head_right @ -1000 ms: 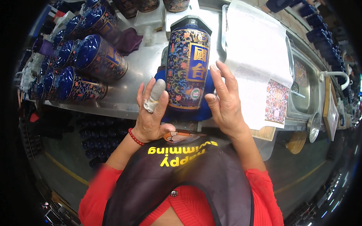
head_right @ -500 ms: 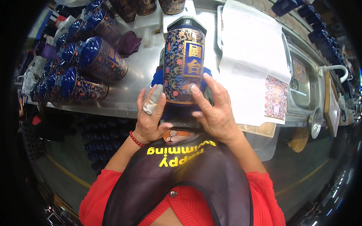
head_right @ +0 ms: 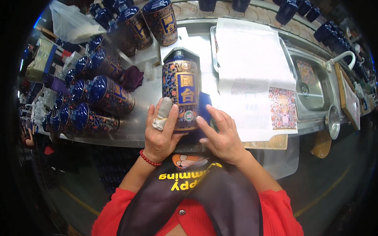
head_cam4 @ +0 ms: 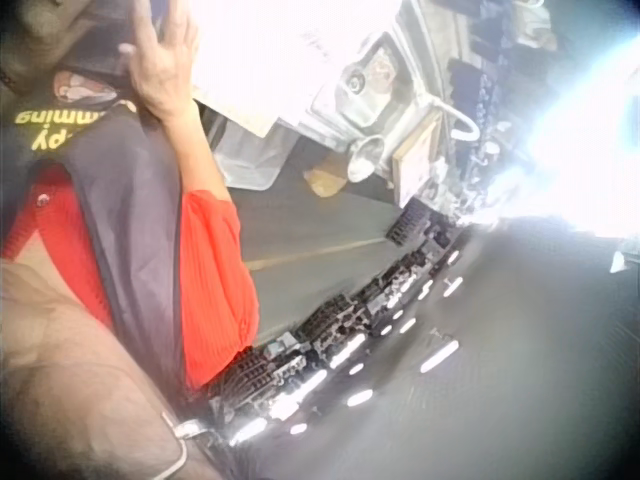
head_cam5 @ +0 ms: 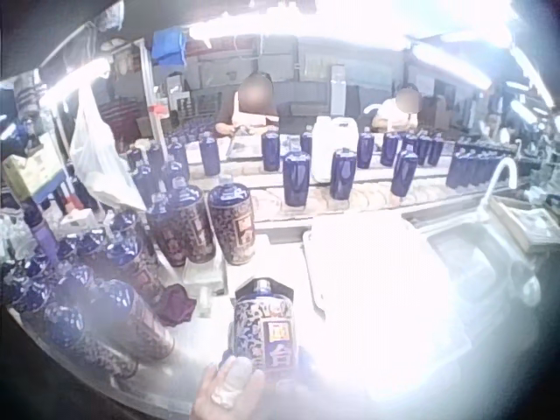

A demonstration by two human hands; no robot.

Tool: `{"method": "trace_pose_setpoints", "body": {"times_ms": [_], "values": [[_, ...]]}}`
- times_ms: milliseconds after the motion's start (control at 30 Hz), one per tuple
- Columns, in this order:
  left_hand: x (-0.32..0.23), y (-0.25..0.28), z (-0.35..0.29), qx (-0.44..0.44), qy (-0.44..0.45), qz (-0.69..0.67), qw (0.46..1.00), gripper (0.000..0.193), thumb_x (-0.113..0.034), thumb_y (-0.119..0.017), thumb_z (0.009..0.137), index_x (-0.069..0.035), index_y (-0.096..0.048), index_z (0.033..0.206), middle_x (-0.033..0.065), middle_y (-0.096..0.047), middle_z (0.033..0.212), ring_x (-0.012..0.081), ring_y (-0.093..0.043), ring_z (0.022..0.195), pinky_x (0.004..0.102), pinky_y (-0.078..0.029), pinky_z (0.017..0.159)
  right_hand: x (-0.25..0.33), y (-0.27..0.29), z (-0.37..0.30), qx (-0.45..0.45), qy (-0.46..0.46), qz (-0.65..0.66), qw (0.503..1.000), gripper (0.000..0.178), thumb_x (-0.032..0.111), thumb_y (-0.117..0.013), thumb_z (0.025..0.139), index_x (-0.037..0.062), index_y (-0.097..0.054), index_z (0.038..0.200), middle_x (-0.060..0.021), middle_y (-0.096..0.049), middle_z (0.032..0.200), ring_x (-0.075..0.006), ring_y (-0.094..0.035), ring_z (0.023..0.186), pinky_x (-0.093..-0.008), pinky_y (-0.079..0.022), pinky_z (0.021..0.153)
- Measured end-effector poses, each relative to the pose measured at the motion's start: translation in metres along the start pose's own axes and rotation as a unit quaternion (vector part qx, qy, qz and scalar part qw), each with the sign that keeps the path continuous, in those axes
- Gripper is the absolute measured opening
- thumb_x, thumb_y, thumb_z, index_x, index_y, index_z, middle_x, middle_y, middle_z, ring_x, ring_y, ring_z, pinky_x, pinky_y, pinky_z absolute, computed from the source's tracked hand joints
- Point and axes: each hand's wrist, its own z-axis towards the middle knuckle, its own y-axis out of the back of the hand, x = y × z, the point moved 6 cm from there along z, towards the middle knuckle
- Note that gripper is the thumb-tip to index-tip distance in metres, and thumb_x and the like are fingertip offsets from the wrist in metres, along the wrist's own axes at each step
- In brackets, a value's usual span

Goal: The person applies a decorative label to a blue bottle, smoothing it with fingers and a green tool to remove bubbles. They rotate the bottle to align and press the label, then wipe the surface with a cloth.

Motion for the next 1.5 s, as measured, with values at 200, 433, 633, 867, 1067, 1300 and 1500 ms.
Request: {"method": "trace_pose_setpoints", "body": {"times_ms": [200,433,633,867,1067,1300,1500], "values": [[0.01,0.004,0.001,0.014,0.036,-0.077,0.996,0.087,-0.057,-0.057,0.097,0.004,-0.034,0.156,0.0322,-0.04,0.154,0.047,-0.034,0.148,0.0653,-0.009,0.121,-0.006,0.012,0.039,-0.034,-0.009,0.003,0.999,0.065,0.025,-0.071,0.09,0.0026,-0.05,0.147,-0.0256,-0.039,0.152,-0.0444,-0.045,0.133,-0.0528,-0.039,0.109],[0.031,-0.001,0.03,0.07,0.062,-0.078,0.993,0.104,-0.075,-0.042,0.095,0.004,-0.023,0.16,0.0305,-0.037,0.156,0.0461,-0.032,0.148,0.0635,-0.008,0.121,-0.018,0.001,0.076,-0.039,-0.031,0.017,0.999,0.066,0.028,-0.068,0.094,0.0069,-0.046,0.152,-0.0235,-0.035,0.156,-0.0439,-0.044,0.134,-0.051,-0.038,0.111],[0.039,-0.008,0.023,0.071,0.116,-0.168,0.976,0.102,-0.073,-0.043,0.096,0.003,-0.023,0.16,0.0297,-0.037,0.157,0.0432,-0.035,0.148,0.0619,-0.01,0.121,-0.028,-0.008,0.069,-0.023,-0.056,0.058,0.996,0.067,0.03,-0.067,0.095,0.0066,-0.044,0.153,-0.0251,-0.036,0.155,-0.0442,-0.044,0.134,-0.0513,-0.038,0.112],[0.004,0.011,0.038,0.11,0.004,-0.009,0.994,0.116,-0.071,-0.069,0.081,0.003,-0.026,0.159,0.0331,-0.031,0.158,0.0493,-0.026,0.15,0.0592,-0.011,0.123,-0.034,0.005,0.082,-0.042,-0.062,0.061,0.995,0.064,0.04,-0.059,0.101,0.0068,-0.044,0.154,-0.0266,-0.038,0.153,-0.0451,-0.044,0.133,-0.0515,-0.038,0.112],[-0.007,0.001,0.038,0.089,-0.009,0.045,0.995,0.121,-0.055,-0.087,0.069,0.003,-0.029,0.158,0.034,-0.036,0.154,0.0534,-0.032,0.145,0.064,-0.02,0.119,-0.045,0.0,0.098,-0.032,-0.067,0.064,0.995,0.067,0.046,-0.059,0.1,0.0046,-0.046,0.152,-0.0283,-0.039,0.152,-0.0461,-0.045,0.132,-0.0513,-0.038,0.112],[0.024,-0.008,0.009,0.032,0.029,-0.097,0.994,0.126,-0.064,-0.079,0.076,0.012,-0.02,0.157,0.0324,-0.045,0.149,0.0462,-0.044,0.141,0.0651,-0.014,0.121,-0.05,0.004,0.093,-0.045,-0.054,0.075,0.995,0.064,0.044,-0.059,0.101,0.0063,-0.047,0.151,-0.0278,-0.042,0.151,-0.0449,-0.047,0.13,-0.0492,-0.04,0.11],[0.025,-0.004,0.005,0.045,0.046,-0.054,0.996,0.127,-0.061,-0.083,0.073,0.007,-0.018,0.159,0.0316,-0.043,0.151,0.0507,-0.037,0.143,0.0675,-0.012,0.12,-0.052,0.005,0.084,-0.058,-0.08,0.058,0.993,0.065,0.042,-0.058,0.102,0.0009,-0.046,0.151,-0.0268,-0.044,0.149,-0.0439,-0.048,0.129,-0.0485,-0.041,0.11]]}}
